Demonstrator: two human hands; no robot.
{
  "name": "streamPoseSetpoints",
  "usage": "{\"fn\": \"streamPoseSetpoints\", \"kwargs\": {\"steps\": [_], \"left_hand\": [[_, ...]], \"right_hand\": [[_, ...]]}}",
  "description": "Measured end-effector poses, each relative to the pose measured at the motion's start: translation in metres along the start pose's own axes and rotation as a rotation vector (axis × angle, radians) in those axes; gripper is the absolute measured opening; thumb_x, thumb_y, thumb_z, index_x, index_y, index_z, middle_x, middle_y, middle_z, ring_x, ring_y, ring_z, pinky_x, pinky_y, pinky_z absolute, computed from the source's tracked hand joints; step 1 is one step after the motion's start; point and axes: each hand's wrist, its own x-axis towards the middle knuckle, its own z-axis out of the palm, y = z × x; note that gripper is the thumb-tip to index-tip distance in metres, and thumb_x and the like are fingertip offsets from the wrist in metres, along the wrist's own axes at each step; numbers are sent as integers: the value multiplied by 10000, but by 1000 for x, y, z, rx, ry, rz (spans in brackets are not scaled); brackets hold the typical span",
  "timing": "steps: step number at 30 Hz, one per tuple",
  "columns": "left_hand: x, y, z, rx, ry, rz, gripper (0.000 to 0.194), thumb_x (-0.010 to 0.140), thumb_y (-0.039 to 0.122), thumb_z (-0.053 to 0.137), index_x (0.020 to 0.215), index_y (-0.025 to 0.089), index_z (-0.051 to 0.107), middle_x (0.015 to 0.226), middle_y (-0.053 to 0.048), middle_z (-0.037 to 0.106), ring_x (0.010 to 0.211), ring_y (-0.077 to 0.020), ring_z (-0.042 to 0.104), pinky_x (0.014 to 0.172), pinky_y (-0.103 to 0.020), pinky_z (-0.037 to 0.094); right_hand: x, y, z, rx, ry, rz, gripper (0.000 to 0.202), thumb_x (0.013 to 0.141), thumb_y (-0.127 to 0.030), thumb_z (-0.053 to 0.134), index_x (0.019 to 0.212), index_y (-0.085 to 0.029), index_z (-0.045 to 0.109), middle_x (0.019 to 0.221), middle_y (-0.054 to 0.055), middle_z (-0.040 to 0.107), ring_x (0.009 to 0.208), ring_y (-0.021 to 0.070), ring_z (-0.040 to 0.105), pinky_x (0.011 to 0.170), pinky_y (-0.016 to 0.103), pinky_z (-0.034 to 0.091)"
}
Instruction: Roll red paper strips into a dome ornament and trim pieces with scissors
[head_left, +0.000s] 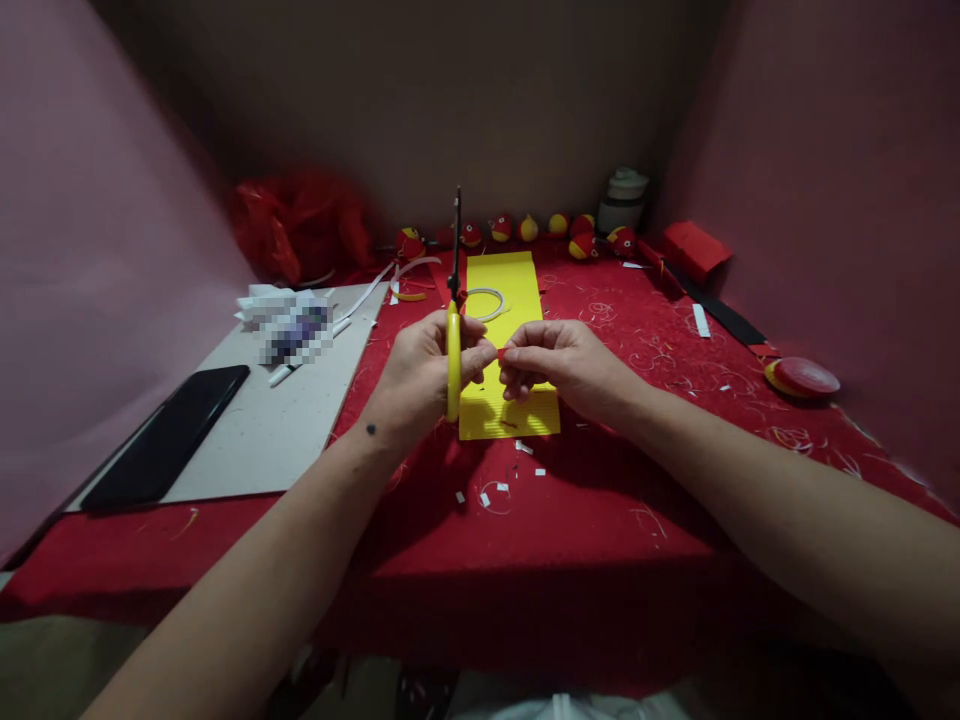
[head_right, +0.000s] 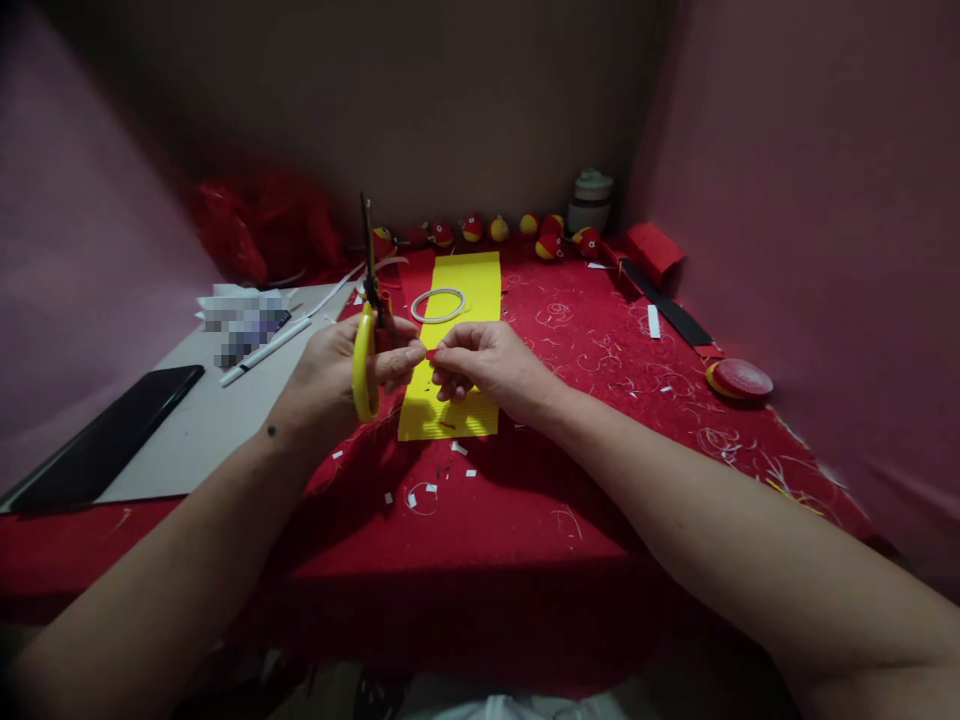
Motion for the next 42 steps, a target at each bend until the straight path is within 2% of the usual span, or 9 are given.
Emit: {"fn": "streamPoseSetpoints", "kwargs": {"steps": [6,12,16,18,23,26,29,35,42], "left_hand": [[0,-2,1,4,-48,-14,238,623,221,694,813,146,571,692,12,551,569,-80,499,530,-213,412],[1,-4,6,52,11,-9,238,645,228,678,834,137,566,692,14,545,556,-71,470,517,-206,392],[1,-6,5,63,-58,-6,209,665,228,624,836,148,534,680,20,535,573,-84,496,544,-216,413],[1,-5,0,144,-99,-4,178,684,227,566,840,154,520,682,15,535,573,-96,504,538,-226,418],[3,0,-15,600,-187,47,142,707,268,499,801,165,526,738,-28,574,623,-136,514,547,-251,405],[2,2,-14,799,-306,31,142,752,303,450,748,175,512,686,-32,572,564,-138,492,519,-254,363],[-1,1,-7,964,-334,42,198,805,335,392,720,182,484,648,-43,559,515,-143,473,499,-261,324],[-3,-5,-1,1041,-301,82,188,828,310,371,772,172,487,703,-88,590,546,-172,509,519,-277,322],[-3,-4,-2,1064,-306,86,189,832,305,379,767,170,494,694,-81,588,541,-156,496,514,-265,305]], "right_hand": [[0,1,2,-39,4,14,120,714,-214,639,635,-148,578,565,-8,592,467,76,509,493,221,416],[1,7,3,25,62,0,120,699,-222,666,662,-151,578,544,-22,579,492,89,560,489,210,430],[2,9,3,34,98,-30,119,704,-216,664,647,-154,580,573,-11,600,499,95,577,484,212,434],[3,8,1,57,100,-39,116,705,-207,664,642,-157,580,578,-6,611,506,100,585,498,218,449],[9,4,-8,243,148,-84,117,696,-222,685,688,-163,585,660,16,660,594,140,642,641,303,528],[12,0,-12,334,214,-141,119,690,-209,691,688,-163,581,700,20,673,630,152,656,694,337,536],[12,-4,-11,388,242,-174,115,686,-187,687,674,-161,576,692,22,671,661,163,661,703,347,535],[12,-1,-9,388,213,-183,114,695,-201,679,675,-173,571,692,9,665,695,152,651,772,372,516],[12,0,-7,394,199,-166,106,701,-174,655,663,-173,556,708,15,670,731,162,654,780,381,512]]}}
